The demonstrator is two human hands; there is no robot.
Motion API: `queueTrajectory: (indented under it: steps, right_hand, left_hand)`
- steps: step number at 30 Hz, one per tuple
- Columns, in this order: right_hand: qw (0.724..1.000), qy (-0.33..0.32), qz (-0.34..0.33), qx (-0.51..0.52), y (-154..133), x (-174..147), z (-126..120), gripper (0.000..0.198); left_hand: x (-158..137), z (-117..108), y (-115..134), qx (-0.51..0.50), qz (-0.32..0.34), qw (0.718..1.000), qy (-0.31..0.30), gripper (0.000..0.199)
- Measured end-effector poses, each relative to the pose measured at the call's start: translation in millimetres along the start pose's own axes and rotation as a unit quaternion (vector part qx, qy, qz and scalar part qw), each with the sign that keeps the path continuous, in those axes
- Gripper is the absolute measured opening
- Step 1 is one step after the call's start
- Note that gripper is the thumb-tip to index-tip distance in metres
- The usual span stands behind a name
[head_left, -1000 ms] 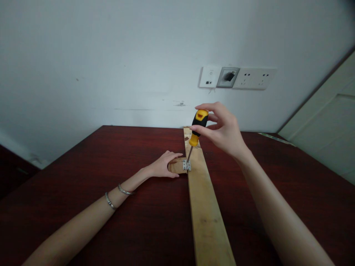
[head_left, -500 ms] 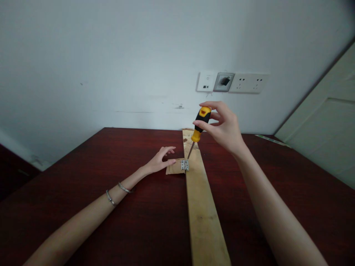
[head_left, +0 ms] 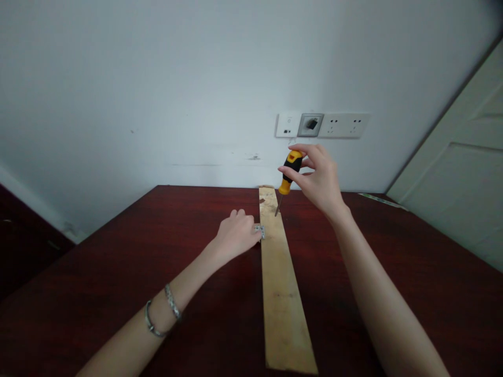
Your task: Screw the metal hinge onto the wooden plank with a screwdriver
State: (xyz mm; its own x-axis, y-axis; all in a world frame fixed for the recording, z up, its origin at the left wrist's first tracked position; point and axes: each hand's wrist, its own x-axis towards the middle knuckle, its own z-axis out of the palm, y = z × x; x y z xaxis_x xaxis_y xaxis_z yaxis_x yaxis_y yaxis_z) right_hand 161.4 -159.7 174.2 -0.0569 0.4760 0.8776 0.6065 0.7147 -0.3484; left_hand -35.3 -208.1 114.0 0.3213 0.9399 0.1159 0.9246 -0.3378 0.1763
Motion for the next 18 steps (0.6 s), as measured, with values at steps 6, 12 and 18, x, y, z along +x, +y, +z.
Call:
queueTrajectory:
  steps: [6,12,18]
  right_hand:
    - [1.000,0.024,-0.003,0.006,9,1,-3,0.036]
    - [1.000,0.028,0.002,0.011,11,1,-1,0.037]
    - [0.999,0.027,0.008,0.021,10,-1,1,0.035]
  left_hand:
    - [-46,12,37,0.030,-0.031,0.995,-0.086,0.047]
    - [-80,54,69,0.020,-0.092,0.993,-0.073,0.069]
    - [-88,86,96,0.026,-0.098,0.995,0.002,0.082]
